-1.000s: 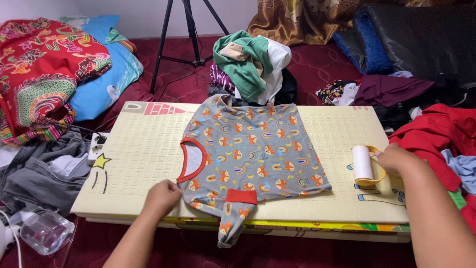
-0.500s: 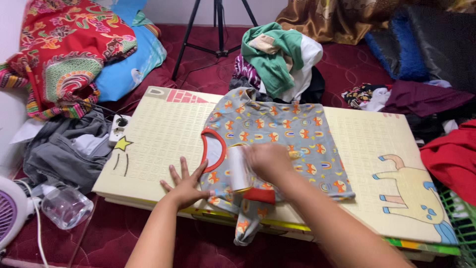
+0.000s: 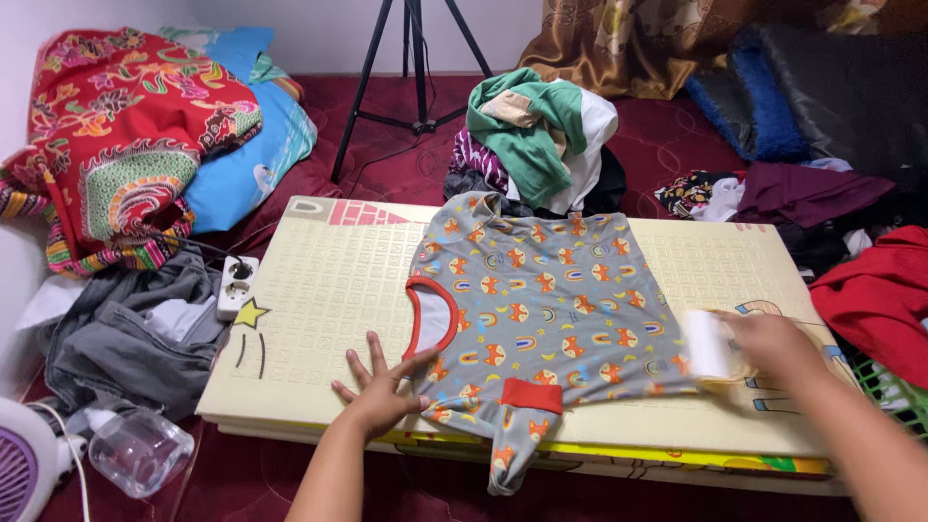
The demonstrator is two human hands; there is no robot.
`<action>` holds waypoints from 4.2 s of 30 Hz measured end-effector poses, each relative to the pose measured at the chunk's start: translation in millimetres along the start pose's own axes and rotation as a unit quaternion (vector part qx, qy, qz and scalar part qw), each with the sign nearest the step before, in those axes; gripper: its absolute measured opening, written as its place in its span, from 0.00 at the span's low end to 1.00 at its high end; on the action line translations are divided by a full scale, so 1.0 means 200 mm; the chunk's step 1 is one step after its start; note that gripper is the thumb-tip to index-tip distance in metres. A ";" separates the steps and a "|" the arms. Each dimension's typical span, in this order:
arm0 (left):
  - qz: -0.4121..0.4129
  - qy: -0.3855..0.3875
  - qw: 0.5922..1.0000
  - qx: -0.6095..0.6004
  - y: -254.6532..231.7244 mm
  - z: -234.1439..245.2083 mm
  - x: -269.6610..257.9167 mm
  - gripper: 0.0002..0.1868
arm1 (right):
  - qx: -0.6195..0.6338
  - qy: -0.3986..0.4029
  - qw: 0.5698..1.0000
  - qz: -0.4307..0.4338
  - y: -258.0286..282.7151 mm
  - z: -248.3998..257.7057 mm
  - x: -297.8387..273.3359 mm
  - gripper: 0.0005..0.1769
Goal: The person uses a lint roller to roll over a patterned onesie and then a light blue shirt laid on a yellow foam mat. The person smooths and repositions the garments between rolling passes. The garments remain on the mat at the end of the clip.
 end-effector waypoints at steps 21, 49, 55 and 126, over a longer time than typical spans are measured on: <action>0.025 0.038 0.998 0.042 -0.04 0.05 0.01 0.64 | 0.303 0.030 0.944 0.124 0.90 -0.40 -0.08 0.23; 0.145 -0.016 0.988 0.057 -0.08 -0.04 0.19 0.50 | 0.105 -0.041 0.990 -0.085 0.23 -0.07 0.35 0.30; 0.102 -0.092 0.990 0.043 -0.01 -0.08 0.20 0.56 | -0.074 -0.162 0.981 -0.073 -0.18 -0.04 0.21 0.30; 0.078 -0.378 0.909 0.157 -0.13 -0.04 0.13 0.34 | 0.110 0.005 0.980 0.164 2.04 -0.54 -0.13 0.27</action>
Point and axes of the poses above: each hand's wrist, its own x-axis towards the middle knuckle, its own z-axis out of the back of the hand, y = z × x, the point moved 2 cm from there along x, towards the middle knuckle, and after that the axes turned 1 degree about -y, right-handed, at the moved point
